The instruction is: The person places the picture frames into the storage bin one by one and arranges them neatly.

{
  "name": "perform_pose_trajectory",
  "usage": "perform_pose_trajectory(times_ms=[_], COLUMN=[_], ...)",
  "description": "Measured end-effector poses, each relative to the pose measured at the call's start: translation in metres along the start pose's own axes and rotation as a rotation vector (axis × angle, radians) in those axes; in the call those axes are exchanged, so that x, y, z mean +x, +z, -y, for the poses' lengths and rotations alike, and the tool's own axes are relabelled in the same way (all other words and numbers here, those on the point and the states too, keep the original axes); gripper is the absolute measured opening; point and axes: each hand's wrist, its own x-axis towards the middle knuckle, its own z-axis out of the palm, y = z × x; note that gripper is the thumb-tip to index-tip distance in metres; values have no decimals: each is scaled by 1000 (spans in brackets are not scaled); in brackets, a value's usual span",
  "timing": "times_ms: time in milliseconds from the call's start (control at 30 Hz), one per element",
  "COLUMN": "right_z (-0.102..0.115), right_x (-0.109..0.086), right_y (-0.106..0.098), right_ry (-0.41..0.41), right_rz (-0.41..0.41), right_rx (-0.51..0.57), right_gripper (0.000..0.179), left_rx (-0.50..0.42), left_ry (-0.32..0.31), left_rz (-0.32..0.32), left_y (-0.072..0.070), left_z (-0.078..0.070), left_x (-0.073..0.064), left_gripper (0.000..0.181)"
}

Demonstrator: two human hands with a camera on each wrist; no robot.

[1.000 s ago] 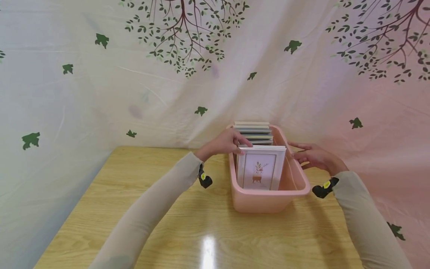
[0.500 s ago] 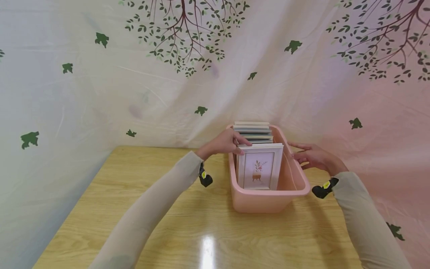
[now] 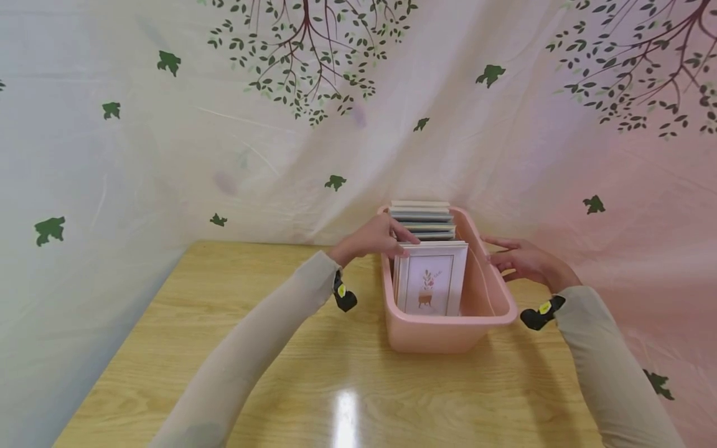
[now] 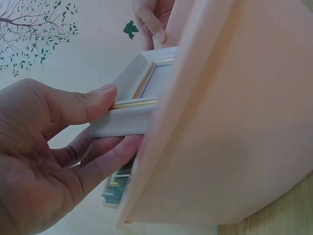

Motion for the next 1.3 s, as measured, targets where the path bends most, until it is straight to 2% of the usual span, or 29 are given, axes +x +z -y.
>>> perform_pose_trajectory(times_ms=[233, 433, 633, 867, 967, 1300], right_z=[-1, 2, 2, 2, 2, 2], right_x=[1, 0, -1, -1, 0, -1], right_y=[0, 0, 0, 1, 0, 1], right_ry=[-2, -3, -4, 8, 11, 8], right_rz=[-7, -9, -3, -10, -13, -15], right_rx=[-8, -1, -5, -4, -6, -5], right_gripper=[74, 75, 76, 76, 75, 74], left_rx=[76, 119, 173, 259, 289, 333], left_ry=[47, 36, 44, 56, 54, 55], left_rz=[68, 105, 97, 21, 7, 41], left_y=[4, 2, 2, 0, -2, -5], left_z=[7, 4, 3, 5, 6, 11], left_x=[4, 6, 8, 10, 12, 17], left_gripper=[26, 28, 29, 29, 30, 33])
